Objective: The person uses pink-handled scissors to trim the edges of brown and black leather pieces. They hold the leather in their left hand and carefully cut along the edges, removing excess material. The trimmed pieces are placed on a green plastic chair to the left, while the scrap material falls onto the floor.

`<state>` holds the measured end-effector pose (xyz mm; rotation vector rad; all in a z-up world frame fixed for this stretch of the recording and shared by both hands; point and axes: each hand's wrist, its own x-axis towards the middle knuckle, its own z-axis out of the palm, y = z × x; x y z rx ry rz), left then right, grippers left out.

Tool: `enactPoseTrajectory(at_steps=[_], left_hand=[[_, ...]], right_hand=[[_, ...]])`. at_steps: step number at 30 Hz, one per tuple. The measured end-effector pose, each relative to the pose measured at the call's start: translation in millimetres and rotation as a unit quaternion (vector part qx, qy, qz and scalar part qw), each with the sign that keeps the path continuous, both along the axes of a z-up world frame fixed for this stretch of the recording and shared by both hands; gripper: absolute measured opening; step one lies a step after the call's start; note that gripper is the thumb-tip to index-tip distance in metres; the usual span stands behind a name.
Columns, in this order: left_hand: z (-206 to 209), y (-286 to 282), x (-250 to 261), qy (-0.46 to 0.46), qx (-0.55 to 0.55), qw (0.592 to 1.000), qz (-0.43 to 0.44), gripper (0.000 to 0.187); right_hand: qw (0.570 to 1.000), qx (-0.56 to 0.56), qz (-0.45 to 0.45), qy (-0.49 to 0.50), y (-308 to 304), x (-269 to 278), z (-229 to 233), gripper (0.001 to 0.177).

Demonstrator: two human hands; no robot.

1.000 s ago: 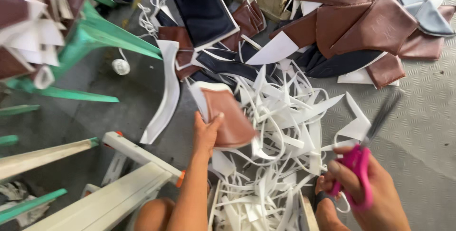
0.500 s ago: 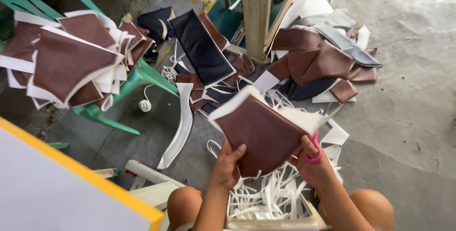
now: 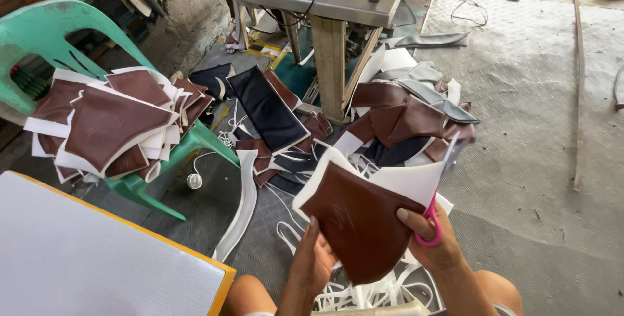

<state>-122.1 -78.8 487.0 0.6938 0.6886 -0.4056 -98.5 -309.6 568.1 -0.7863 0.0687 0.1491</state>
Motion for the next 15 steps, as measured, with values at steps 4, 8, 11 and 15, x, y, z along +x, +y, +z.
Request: enactPoseTrajectory(at_steps=[4, 8, 11, 15], left_hand=[[-2.2, 26.6, 14.7, -0.100, -0.045, 0.994, 0.001, 0.087], [-13.7, 41.1, 0.1, -0.269, -0.161, 0.945, -0.096, 0.089], [-6.0, 17.0, -14.8, -0.179, -0.011, 0.981, -0.074, 0.084], [5.0, -15.0, -38.4, 0.024, -0.129, 0.991, 0.021, 0.078]], right_hand=[[0.997, -0.010, 0.067, -0.032, -17.3, 5.2, 21.5, 0.065], [0.992, 0.020, 0.112, -0.056, -32.3, 19.7, 16.3, 0.060], [0.989, 0.074, 0.124, -0.022, -30.3, 18.3, 5.1, 0.055], [0.991, 0.098, 0.088, 0.005, -14.8, 0.6, -6.6, 0.052]])
